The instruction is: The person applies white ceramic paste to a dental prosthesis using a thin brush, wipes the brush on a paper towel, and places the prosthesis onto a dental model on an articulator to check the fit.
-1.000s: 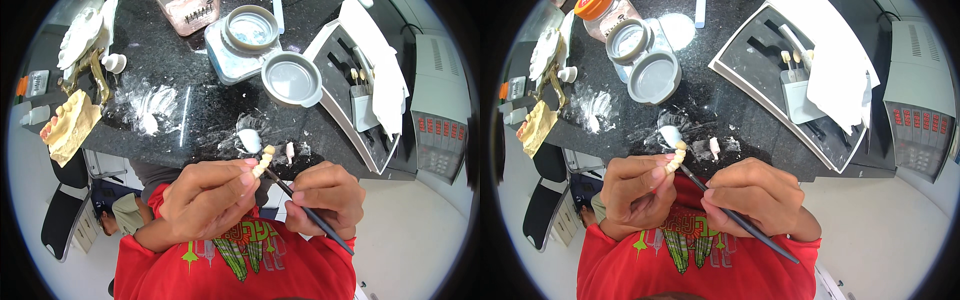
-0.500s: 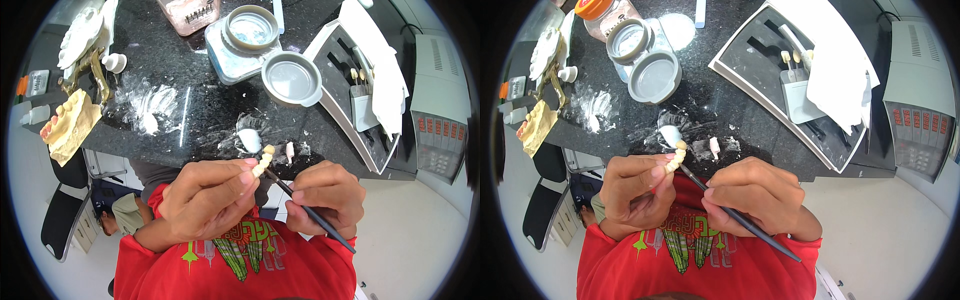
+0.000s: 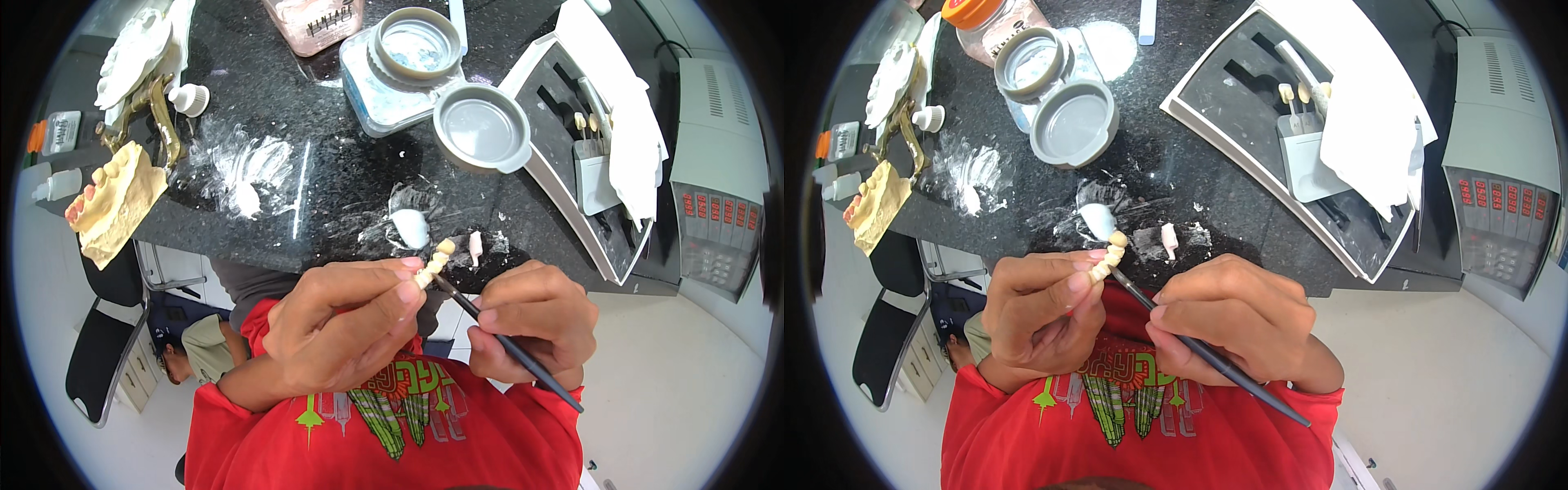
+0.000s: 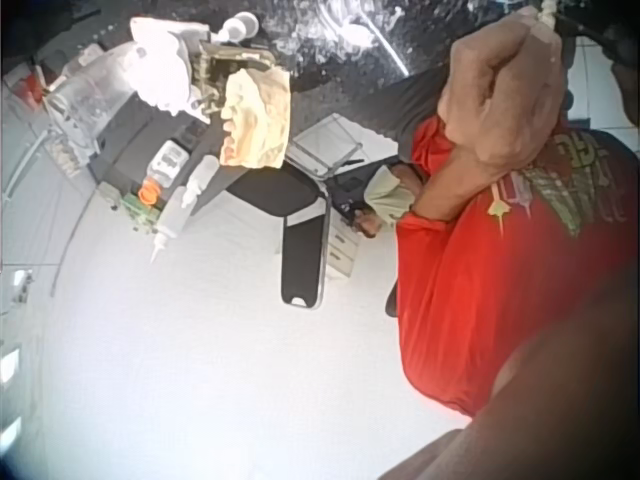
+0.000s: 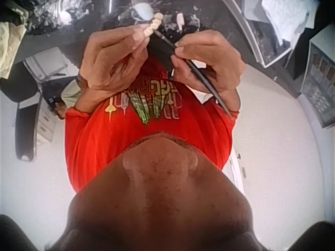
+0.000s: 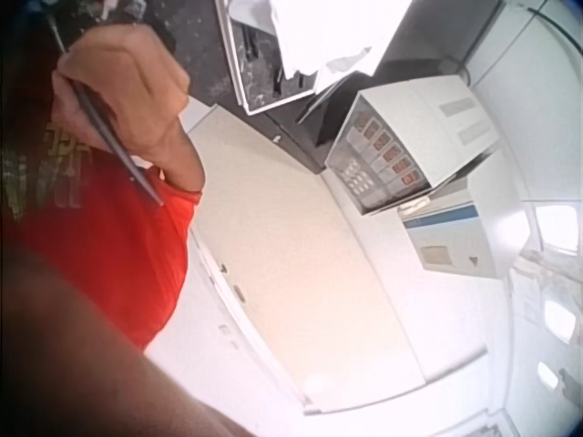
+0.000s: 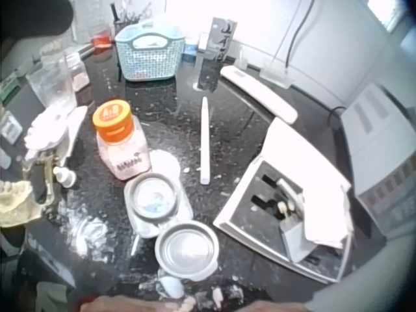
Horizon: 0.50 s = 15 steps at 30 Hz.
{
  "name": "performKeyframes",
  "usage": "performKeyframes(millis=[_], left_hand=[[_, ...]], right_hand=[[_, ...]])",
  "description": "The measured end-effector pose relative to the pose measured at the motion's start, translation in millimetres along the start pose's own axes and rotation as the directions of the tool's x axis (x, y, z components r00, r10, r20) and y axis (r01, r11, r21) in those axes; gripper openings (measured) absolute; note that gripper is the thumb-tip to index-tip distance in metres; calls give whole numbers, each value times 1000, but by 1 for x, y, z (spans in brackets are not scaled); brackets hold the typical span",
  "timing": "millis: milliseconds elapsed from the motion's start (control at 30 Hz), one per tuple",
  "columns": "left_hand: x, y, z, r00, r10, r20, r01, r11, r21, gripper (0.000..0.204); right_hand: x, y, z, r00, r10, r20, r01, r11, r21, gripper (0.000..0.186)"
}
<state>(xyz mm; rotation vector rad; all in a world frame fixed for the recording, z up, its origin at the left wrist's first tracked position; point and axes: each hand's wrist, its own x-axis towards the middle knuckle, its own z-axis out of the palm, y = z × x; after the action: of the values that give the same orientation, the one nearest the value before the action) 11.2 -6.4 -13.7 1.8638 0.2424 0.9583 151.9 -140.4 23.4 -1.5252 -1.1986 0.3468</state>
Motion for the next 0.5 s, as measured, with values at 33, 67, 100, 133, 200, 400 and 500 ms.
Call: performKeyframes(millis=[33, 67, 100, 133, 200, 400, 500], left_hand=[[0, 0, 0, 1000, 3, -1, -3, 1000, 1, 33], [0, 0, 1, 1000, 6, -2, -6, 1000, 2, 33], [0, -1, 1, 1000, 16, -4, -16, 1000, 1, 33], [0, -2, 1, 1000, 25, -7, -25, 1000, 1, 34], [-1, -3, 2, 999, 39, -8, -39, 999, 5, 35], [-2, -2, 0, 999, 44, 30, -45, 999, 7, 38], [-2, -3, 0, 999, 47, 27, -48, 999, 4, 38]], right_hand=[[0, 0, 0, 1000, 0, -2, 0, 1000, 1, 24], [0, 0, 0, 1000, -1, -4, 1, 1000, 2, 24], [0, 1, 1, 1000, -1, -6, 1, 1000, 3, 24], [1, 1, 1, 1000, -2, -4, 2, 1000, 3, 24], [1, 0, 0, 1000, -3, 0, 3, 1000, 4, 24], [0, 2, -2, 1000, 3, 3, -3, 1000, 18, 24], [2, 1, -4, 1000, -10, 23, 9, 1000, 20, 24]])
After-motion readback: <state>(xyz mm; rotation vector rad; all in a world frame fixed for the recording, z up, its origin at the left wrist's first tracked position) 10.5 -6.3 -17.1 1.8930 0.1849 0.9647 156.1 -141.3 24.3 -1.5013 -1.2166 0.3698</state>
